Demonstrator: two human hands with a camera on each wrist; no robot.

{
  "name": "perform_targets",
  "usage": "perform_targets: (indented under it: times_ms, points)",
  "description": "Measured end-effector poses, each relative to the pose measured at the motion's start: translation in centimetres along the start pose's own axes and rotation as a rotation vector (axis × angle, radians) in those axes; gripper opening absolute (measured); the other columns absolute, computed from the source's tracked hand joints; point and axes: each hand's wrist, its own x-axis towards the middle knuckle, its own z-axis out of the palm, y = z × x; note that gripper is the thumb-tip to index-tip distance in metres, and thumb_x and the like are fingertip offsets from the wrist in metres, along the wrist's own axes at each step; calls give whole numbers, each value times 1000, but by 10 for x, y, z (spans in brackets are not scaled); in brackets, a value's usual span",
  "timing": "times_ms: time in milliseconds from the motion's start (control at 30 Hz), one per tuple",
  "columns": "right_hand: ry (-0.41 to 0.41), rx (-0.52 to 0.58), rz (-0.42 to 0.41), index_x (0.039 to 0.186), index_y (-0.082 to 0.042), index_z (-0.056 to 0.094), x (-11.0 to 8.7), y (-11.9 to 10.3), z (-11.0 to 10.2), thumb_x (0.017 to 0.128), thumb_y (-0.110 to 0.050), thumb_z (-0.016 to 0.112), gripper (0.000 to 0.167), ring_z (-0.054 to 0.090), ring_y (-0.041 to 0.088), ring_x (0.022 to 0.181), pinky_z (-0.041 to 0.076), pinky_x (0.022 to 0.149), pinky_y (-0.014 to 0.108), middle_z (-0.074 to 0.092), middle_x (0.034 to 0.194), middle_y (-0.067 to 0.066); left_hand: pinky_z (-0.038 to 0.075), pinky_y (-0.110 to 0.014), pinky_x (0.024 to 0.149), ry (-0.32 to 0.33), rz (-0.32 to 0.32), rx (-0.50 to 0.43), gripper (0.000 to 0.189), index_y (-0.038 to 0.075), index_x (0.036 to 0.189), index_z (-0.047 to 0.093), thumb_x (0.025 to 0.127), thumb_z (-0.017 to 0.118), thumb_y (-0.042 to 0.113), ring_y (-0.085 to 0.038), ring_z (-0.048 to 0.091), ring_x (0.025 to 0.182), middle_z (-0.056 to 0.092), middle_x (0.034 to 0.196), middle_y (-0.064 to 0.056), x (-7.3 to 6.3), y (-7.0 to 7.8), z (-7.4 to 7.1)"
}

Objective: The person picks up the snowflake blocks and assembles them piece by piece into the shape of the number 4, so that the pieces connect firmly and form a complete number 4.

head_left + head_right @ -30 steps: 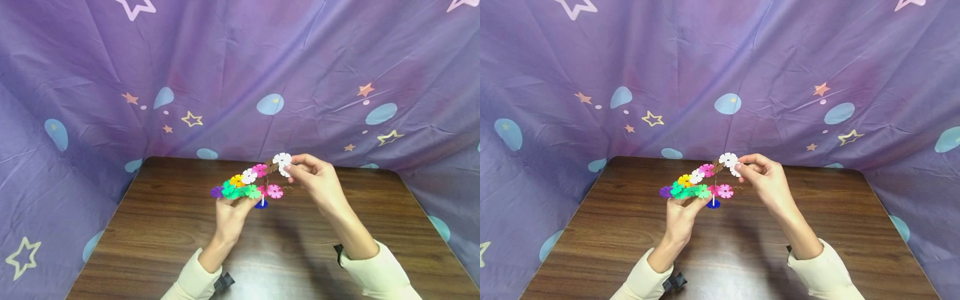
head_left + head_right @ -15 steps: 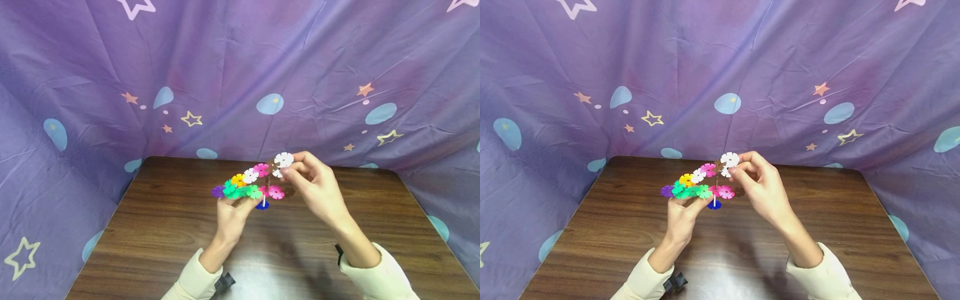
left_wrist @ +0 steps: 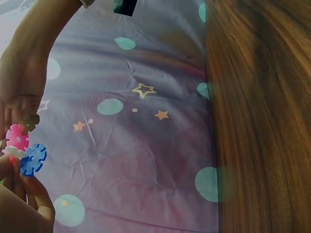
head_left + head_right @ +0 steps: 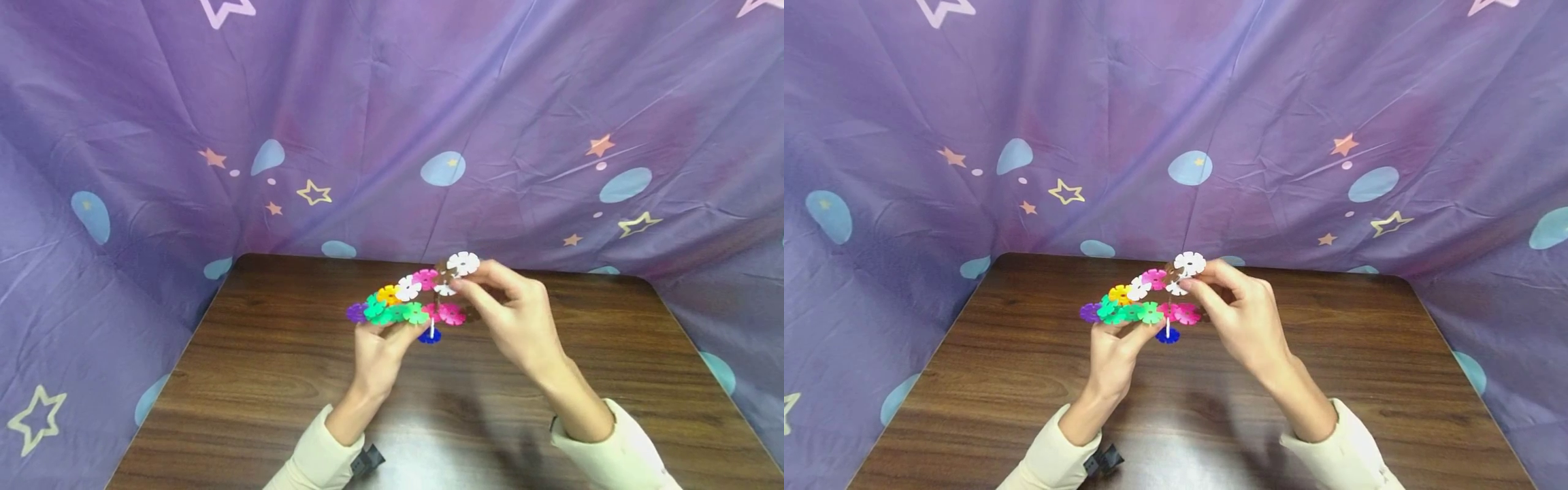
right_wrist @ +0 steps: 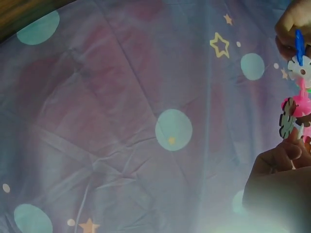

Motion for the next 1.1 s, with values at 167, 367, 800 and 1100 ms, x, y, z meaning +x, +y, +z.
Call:
perform_targets:
  times_ms: [167,367,800,1100]
  points:
    - [-13,18,-24,90,-8,77,-1,0,5,87,4,78,13,57,0,66,47,57,13,71,78,0,63,-30,89,-9,3,22,33,-20,109,66,79,76,-11,-9,75,92,77,96,9,0,0,0]
    - [-27,8,-73,94,-5,78,-2,2,7,85,6,78,14,61,-2,76,50,66,12,75,87,4,63,-30,89,-10,17,19,31,-23,107,65,80,75,-11,-9,75,92,78,94,10,0,-2,-1]
    - [-60,-39,-166,97,-5,80,1,2,3,81,7,81,20,62,-1,78,50,69,11,76,86,2,61,-30,92,-5,35,2,35,-24,110,63,80,75,-12,-8,74,96,77,98,9,1,-4,-1]
    - [37,161,60,106,0,74,7,-12,-11,90,2,75,16,65,4,76,53,67,15,72,86,-4,63,-31,89,-31,36,32,31,-21,105,66,79,78,-10,-11,75,92,77,96,9,0,0,0]
